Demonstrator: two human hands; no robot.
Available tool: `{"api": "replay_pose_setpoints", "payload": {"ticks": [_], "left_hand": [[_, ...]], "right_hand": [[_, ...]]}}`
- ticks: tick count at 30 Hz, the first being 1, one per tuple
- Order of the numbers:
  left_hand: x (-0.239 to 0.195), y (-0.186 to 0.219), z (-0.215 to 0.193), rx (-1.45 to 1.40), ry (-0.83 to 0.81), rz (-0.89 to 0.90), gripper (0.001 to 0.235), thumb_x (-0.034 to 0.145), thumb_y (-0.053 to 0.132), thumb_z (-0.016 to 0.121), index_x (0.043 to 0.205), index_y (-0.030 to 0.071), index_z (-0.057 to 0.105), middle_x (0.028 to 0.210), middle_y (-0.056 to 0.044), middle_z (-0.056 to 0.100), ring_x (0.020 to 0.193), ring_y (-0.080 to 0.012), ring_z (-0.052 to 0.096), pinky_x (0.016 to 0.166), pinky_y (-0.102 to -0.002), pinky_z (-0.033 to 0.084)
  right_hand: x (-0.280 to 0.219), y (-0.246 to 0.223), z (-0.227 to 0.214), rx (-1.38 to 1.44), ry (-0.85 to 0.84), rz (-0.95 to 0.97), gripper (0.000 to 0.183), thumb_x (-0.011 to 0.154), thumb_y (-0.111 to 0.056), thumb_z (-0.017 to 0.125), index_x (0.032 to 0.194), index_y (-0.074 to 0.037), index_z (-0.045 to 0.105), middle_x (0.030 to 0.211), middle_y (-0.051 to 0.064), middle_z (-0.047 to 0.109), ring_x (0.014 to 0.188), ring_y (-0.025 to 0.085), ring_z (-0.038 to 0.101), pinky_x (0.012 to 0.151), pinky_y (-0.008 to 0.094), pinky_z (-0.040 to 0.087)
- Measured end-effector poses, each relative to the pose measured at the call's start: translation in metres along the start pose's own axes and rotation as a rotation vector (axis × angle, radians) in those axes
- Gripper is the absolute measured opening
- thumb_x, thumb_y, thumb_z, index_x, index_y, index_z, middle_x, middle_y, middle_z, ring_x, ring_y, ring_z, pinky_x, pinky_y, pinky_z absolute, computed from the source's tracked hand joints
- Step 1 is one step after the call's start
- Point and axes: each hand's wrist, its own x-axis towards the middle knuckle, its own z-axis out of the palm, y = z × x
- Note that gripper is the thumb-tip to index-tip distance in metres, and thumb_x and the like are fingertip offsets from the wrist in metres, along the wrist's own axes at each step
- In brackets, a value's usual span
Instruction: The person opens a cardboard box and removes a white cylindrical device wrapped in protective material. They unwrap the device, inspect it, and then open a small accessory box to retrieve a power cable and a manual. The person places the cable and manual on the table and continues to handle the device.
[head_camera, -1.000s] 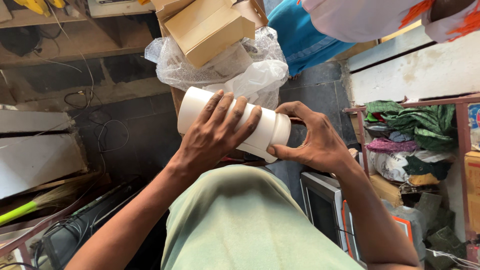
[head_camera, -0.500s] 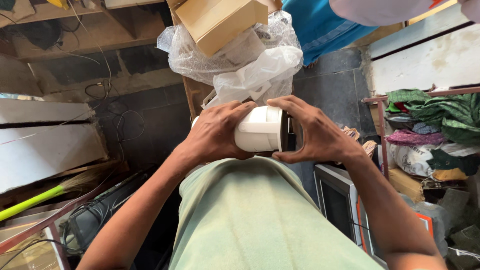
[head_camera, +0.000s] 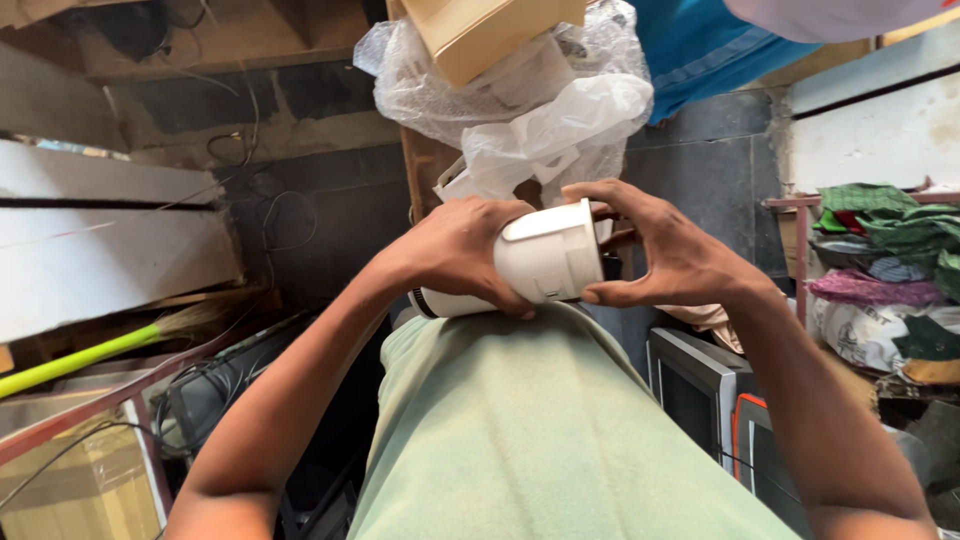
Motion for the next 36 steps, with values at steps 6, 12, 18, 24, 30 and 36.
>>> {"api": "replay_pose_setpoints", "payload": {"ticks": [6,12,18,24,30,36], "left_hand": [[0.004,-0.014,-0.007,-0.129,-0.193,-0.112,0.083,0.052,0.050,0.088,0.119,0.004,0.069,0.103,-0.011,0.077,0.090,-0.0219,0.077,0.081,-0.034,0.064],[0.010,-0.070,-0.007,-0.595,-0.256,-0.132,0.088,0.063,0.046,0.088,0.132,-0.003,0.062,0.116,-0.016,0.074,0.106,-0.0213,0.071,0.091,-0.034,0.059],[0.019,-0.124,0.012,-1.096,-0.187,0.017,0.111,0.070,0.050,0.089,0.152,0.000,0.033,0.136,-0.017,0.062,0.126,-0.0261,0.064,0.104,-0.042,0.057],[0.015,-0.151,0.014,-1.281,-0.052,0.025,0.106,0.075,0.051,0.089,0.149,-0.006,0.040,0.123,-0.029,0.066,0.110,-0.0356,0.069,0.094,-0.047,0.060],[0.051,-0.170,0.006,-0.366,0.565,-0.185,0.089,0.063,0.058,0.088,0.126,0.001,0.061,0.113,-0.017,0.074,0.100,-0.0264,0.078,0.090,-0.040,0.067],[0.080,-0.198,0.009,0.114,0.734,-0.121,0.089,0.065,0.056,0.099,0.128,0.006,0.062,0.119,-0.014,0.062,0.111,-0.0312,0.067,0.095,-0.048,0.057]], "right_hand": [[0.002,0.026,0.000,0.211,-0.038,0.105,0.106,0.070,-0.057,0.085,0.155,-0.008,0.046,0.126,0.016,0.068,0.115,0.030,0.071,0.088,0.044,0.062],[0.015,0.038,0.005,0.450,0.101,0.121,0.098,0.087,-0.070,0.060,0.156,-0.003,0.041,0.136,0.019,0.064,0.123,0.027,0.064,0.094,0.038,0.058],[0.030,0.035,0.034,0.622,0.239,0.151,0.095,0.089,-0.064,0.060,0.153,0.003,0.039,0.126,0.021,0.067,0.114,0.027,0.070,0.095,0.040,0.063],[0.034,0.091,0.060,0.610,0.293,0.147,0.078,0.098,-0.053,0.064,0.150,0.003,0.046,0.129,0.017,0.069,0.115,0.028,0.070,0.096,0.041,0.062],[0.065,0.179,0.129,-0.365,0.229,0.383,0.095,0.086,-0.051,0.081,0.152,-0.002,0.034,0.144,0.026,0.049,0.124,0.042,0.057,0.095,0.052,0.054],[0.101,0.218,0.196,-0.715,0.238,0.346,0.128,0.069,-0.061,0.087,0.156,0.004,0.019,0.144,0.035,0.038,0.128,0.050,0.047,0.105,0.061,0.043]]}}
